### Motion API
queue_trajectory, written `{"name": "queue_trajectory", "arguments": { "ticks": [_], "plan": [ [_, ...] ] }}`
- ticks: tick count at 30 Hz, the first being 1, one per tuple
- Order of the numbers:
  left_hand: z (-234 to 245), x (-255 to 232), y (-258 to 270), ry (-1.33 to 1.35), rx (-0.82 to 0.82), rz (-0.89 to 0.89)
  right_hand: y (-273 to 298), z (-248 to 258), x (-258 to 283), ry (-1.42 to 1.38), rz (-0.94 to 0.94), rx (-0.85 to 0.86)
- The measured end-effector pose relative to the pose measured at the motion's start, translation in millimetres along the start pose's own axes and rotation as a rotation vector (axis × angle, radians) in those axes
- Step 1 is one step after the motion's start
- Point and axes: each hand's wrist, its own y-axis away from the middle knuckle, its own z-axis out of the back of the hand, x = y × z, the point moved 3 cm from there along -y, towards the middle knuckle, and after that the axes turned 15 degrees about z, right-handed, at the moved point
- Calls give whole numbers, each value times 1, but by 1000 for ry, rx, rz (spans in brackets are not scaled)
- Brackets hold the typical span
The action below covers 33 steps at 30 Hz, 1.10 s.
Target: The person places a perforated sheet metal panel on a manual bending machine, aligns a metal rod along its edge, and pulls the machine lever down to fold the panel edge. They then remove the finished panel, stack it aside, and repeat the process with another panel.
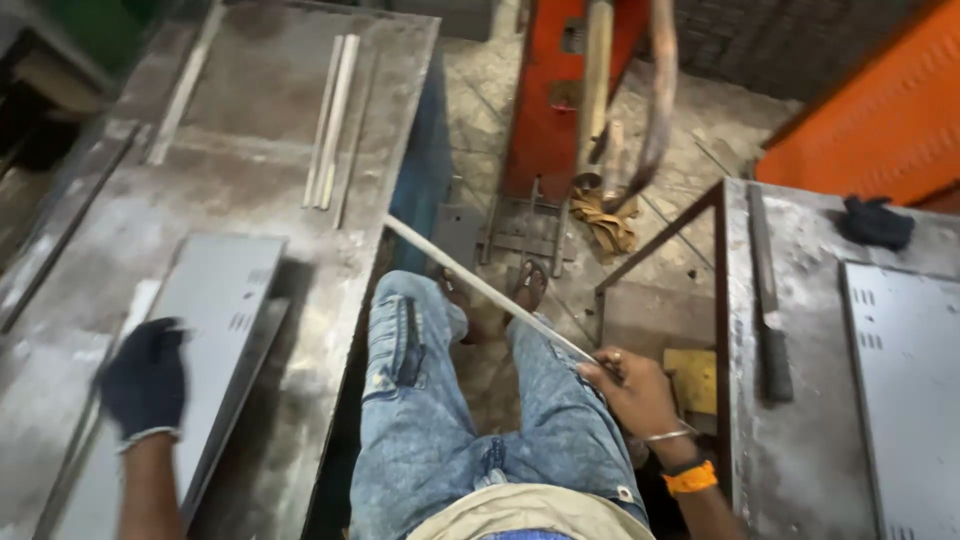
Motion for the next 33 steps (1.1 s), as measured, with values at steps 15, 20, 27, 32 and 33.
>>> {"name": "queue_trajectory", "arguments": {
  "ticks": [15,20,27,32,33],
  "plan": [
    [-5,-499,294,1297,1911,111,91,83,-67,321,-224,-267],
    [0,-527,352,1073,2063,-82,139,164,-162,801,-554,-309],
    [-5,-525,376,914,2118,-103,181,209,-321,1013,-739,-513],
    [2,-536,375,861,2098,-81,173,225,-322,815,-871,-348],
    [4,-535,377,858,2099,-84,179,233,-319,814,-874,-350]
  ]
}}
